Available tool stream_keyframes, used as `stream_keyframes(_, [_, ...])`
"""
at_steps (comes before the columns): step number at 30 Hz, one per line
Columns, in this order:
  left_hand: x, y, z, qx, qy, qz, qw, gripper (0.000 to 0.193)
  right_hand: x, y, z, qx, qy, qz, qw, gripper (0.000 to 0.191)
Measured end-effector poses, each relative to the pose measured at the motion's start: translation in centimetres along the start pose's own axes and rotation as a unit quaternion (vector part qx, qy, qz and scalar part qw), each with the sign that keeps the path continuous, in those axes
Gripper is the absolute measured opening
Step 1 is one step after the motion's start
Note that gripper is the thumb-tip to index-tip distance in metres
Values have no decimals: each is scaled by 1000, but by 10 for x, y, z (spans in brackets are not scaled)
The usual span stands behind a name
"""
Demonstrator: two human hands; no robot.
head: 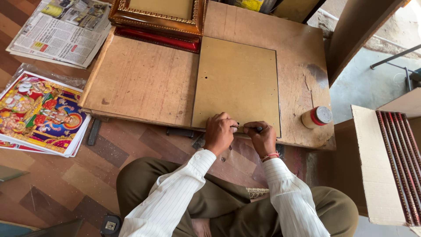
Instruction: The person sits on the floor at a low wooden bench and uses a small hand tool to bore holes through a square hardboard picture-frame backing, repositioning the board between holes and working around its edges.
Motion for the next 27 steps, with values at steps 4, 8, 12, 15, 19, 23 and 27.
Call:
stream_keyframes(4, [14, 3, -3, 20, 18, 26, 999, 5, -3, -5, 0, 27, 3, -33, 999, 12])
stream_keyframes(8, [19, 8, -1, 13, 22, 49, 998, 5, 1, -7, 3, 17, 29, -18, 999, 12])
stream_keyframes(12, [16, 11, 6, 8, 27, 44, 999, 10, 6, -11, 4, 8, 35, -2, 999, 11])
stream_keyframes(15, [14, 16, 11, -10, 22, 48, 999, 6, 12, -13, 5, 5, 37, 10, 999, 11])
stream_keyframes(19, [13, 24, 21, -42, 10, 60, 997, 2, 17, -14, 7, -7, 33, 34, 999, 10])
stream_keyframes(23, [6, 37, 31, -91, -28, 85, 992, 2, 19, -17, 8, -5, 38, 29, 999, 11])
stream_keyframes(27, [-7, 48, 38, -127, -71, 91, 985, 3, 17, -20, 8, -12, 40, 34, 999, 13])
Point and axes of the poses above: each hand's wrist, its own z-axis towards the middle knuckle, its own y-axis out of the palm, x = y × z, the point moved 8 cm from there along z, towards the middle knuckle, and after that the axes turned 5 degrees about -x, right-handed, at the moved point
